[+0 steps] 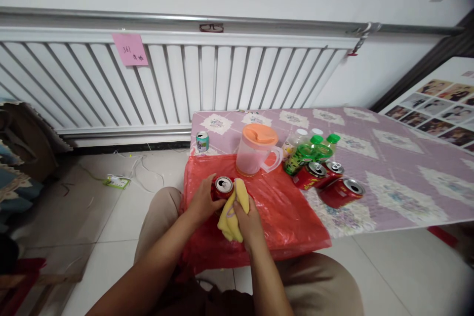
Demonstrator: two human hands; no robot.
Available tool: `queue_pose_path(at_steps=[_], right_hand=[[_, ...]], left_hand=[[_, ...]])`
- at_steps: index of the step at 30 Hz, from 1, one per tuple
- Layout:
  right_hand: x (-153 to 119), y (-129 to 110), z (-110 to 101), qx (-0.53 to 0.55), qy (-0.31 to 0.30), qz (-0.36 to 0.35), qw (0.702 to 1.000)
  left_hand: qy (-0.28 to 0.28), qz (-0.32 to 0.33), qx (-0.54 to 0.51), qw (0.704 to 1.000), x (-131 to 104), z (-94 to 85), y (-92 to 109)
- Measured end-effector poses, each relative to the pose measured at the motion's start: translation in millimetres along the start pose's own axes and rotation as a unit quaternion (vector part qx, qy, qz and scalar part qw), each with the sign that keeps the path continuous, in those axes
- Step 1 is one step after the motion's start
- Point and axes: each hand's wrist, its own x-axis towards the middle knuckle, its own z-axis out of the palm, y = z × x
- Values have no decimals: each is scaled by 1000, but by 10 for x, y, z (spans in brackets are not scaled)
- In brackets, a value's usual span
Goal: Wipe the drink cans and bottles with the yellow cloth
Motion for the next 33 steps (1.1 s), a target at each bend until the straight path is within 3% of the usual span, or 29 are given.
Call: queue_pose_path(at_steps=[5, 10, 13, 17, 21, 29, 33], right_hand=[[5, -23, -22, 33, -15, 41, 998], [-49, -141, -22, 48, -18, 47, 998], [-92, -243, -12, 49, -15, 21, 998], [-110, -298, 20, 5, 12, -32, 999], [-59, -187, 44, 15, 2, 28, 999], [19, -25, 16, 42, -29, 65, 997], [6, -50, 27, 40, -27, 61, 997]], left_hand=[[-76, 44, 27, 996, 65, -153, 19], [-129, 39, -55, 989, 100, -231, 34], [-121, 22, -71, 990, 81, -174, 46], [-49, -4, -32, 998, 37, -44, 24], [-17, 8, 25, 1000, 11, 7, 12], [-103, 28, -11, 994, 152, -293, -14], [-147, 46, -65, 986, 183, -338, 4]])
